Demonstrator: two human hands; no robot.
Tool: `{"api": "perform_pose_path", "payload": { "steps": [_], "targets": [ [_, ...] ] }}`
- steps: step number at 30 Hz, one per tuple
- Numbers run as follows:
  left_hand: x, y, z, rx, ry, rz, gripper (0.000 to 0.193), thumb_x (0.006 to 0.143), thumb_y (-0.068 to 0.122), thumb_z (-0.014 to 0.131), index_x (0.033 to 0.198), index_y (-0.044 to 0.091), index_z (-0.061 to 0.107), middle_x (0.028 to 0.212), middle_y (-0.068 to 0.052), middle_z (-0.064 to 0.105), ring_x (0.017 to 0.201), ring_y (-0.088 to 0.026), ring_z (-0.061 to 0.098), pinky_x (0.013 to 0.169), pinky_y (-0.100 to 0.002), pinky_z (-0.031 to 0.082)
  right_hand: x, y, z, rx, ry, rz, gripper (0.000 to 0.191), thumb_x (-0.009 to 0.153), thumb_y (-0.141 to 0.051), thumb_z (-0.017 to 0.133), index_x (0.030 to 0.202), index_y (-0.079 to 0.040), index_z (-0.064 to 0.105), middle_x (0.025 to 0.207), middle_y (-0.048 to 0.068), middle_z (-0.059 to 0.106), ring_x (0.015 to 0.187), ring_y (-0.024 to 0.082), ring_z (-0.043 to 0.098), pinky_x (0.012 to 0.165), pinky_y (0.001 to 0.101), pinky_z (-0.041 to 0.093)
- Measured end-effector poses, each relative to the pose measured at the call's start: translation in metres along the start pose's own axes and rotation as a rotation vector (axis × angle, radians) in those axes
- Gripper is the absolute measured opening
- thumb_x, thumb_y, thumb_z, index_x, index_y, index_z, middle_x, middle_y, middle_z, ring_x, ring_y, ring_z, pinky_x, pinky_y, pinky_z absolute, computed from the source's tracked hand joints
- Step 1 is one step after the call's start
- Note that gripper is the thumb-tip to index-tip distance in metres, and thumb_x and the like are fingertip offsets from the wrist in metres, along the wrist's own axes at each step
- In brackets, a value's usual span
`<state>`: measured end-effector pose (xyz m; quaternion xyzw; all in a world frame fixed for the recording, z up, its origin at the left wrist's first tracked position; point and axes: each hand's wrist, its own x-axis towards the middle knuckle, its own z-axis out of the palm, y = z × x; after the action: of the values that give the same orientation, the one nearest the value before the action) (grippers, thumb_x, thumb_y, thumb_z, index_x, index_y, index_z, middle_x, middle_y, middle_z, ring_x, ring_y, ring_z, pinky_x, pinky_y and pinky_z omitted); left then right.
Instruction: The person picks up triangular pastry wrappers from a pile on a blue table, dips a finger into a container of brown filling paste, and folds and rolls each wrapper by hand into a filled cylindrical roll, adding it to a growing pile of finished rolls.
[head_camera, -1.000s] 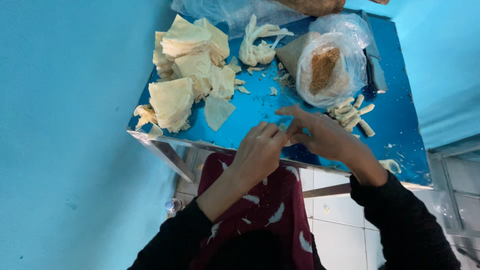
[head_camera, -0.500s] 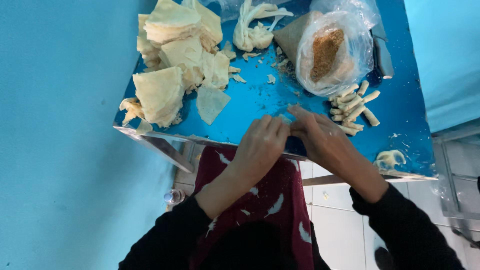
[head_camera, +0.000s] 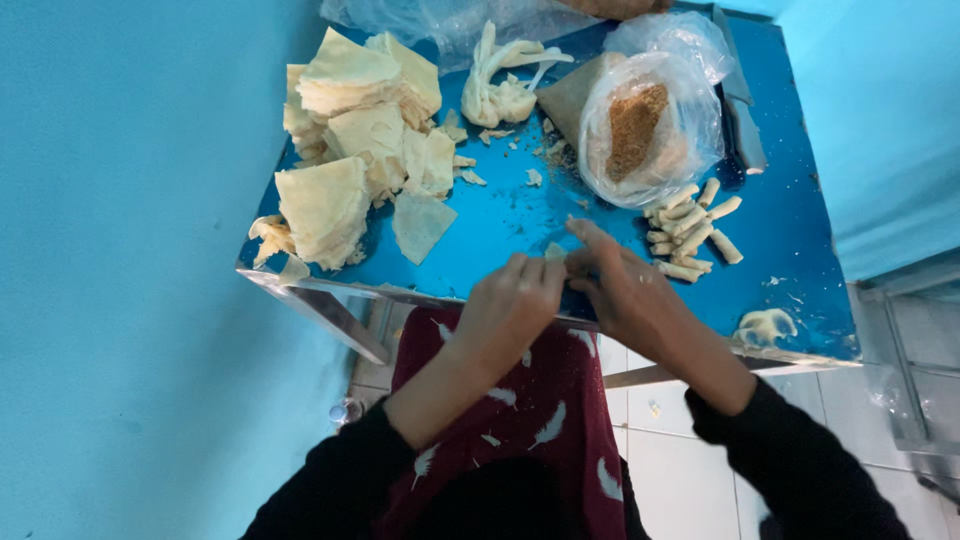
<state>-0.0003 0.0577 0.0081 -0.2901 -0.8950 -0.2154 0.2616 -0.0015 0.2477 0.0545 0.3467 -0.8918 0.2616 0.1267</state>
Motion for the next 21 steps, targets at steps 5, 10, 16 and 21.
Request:
{"api": "perform_pose_path", "payload": {
  "steps": [5,10,16,21],
  "targets": [
    [0.001,0.001,-0.003,0.181,0.002,0.121,0.014,0.083,0.004,0.068,0.096,0.002,0.061,0.093,-0.011,0.060,0.095,-0.025,0.060,0.079,-0.035,0.055,0.006,-0.005,-0.001,-0.057,-0.025,0.024,0.069,0.087,0.006,0.069,0.146,-0.003,0.035,0.104,0.016,0.068,0.104,0.036,0.066,0.088,0.0447,0.054],
    [-0.009,0.002,-0.014,0.006,-0.005,0.098,0.023,0.076,0.004,0.066,0.099,0.001,0.065,0.093,-0.011,0.060,0.094,-0.026,0.060,0.080,-0.035,0.054,0.009,-0.013,-0.018,0.135,-0.240,0.164,0.071,0.088,-0.001,0.072,0.147,-0.009,0.033,0.098,0.011,0.071,0.097,0.029,0.070,0.081,0.0433,0.054],
    [-0.016,0.016,-0.026,0.179,-0.062,0.164,0.014,0.088,0.008,0.066,0.099,0.000,0.067,0.090,-0.009,0.060,0.091,-0.025,0.059,0.076,-0.035,0.051,-0.005,-0.011,-0.011,0.145,-0.145,0.241,0.070,0.089,0.000,0.068,0.149,-0.011,0.034,0.101,0.011,0.071,0.092,0.026,0.074,0.079,0.0398,0.058],
    [-0.029,0.033,-0.041,0.427,-0.132,0.171,0.032,0.092,0.018,0.061,0.114,-0.004,0.069,0.114,-0.014,0.066,0.107,-0.025,0.058,0.098,-0.041,0.046,-0.030,-0.028,0.002,-0.233,0.010,0.002,0.067,0.083,0.005,0.069,0.145,-0.001,0.042,0.117,0.016,0.069,0.110,0.034,0.068,0.093,0.0438,0.055]
  ]
}}
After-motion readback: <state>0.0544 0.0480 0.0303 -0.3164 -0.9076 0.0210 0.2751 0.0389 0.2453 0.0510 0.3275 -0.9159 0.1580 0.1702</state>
